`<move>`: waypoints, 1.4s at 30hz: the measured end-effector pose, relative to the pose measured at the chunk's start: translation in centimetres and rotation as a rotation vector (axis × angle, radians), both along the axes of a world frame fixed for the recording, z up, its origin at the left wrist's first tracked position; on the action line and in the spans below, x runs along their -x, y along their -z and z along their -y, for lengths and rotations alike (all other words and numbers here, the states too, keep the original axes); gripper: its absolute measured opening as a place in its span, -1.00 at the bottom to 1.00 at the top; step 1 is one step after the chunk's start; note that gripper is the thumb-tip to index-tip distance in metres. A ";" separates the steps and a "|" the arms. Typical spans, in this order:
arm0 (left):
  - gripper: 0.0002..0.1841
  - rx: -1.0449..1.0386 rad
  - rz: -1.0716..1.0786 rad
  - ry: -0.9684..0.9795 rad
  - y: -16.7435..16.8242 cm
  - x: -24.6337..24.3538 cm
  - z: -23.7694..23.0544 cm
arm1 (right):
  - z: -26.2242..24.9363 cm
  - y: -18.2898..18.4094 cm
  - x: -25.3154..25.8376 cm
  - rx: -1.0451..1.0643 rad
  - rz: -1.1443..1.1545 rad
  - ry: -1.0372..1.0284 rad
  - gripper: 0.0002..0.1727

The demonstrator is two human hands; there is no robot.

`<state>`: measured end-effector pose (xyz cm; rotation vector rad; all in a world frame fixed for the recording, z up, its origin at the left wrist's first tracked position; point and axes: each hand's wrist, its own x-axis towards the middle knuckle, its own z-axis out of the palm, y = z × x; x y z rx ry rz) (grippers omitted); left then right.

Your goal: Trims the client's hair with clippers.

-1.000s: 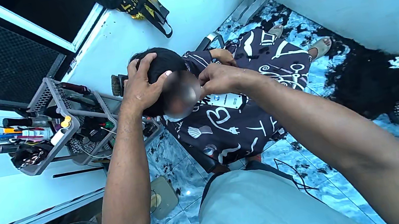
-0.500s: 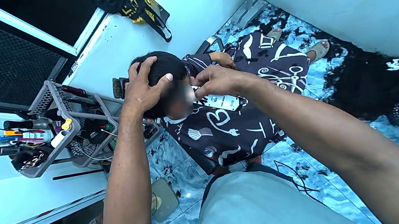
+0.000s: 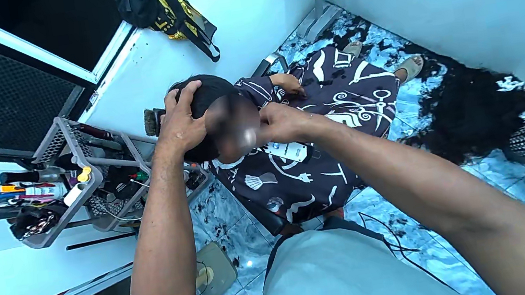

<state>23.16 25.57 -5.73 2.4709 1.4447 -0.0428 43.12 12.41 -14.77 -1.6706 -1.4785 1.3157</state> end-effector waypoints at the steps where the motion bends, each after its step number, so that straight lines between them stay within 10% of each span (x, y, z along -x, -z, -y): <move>1: -0.13 -0.005 0.002 0.002 -0.1 -0.1 -0.2 | 0.0 0.0 0.0 -0.002 0.003 0.005 -0.62; 42: -0.10 0.010 0.013 0.027 0.3 -0.6 -1.1 | 0.3 0.9 0.8 -0.029 -0.156 0.138 -0.64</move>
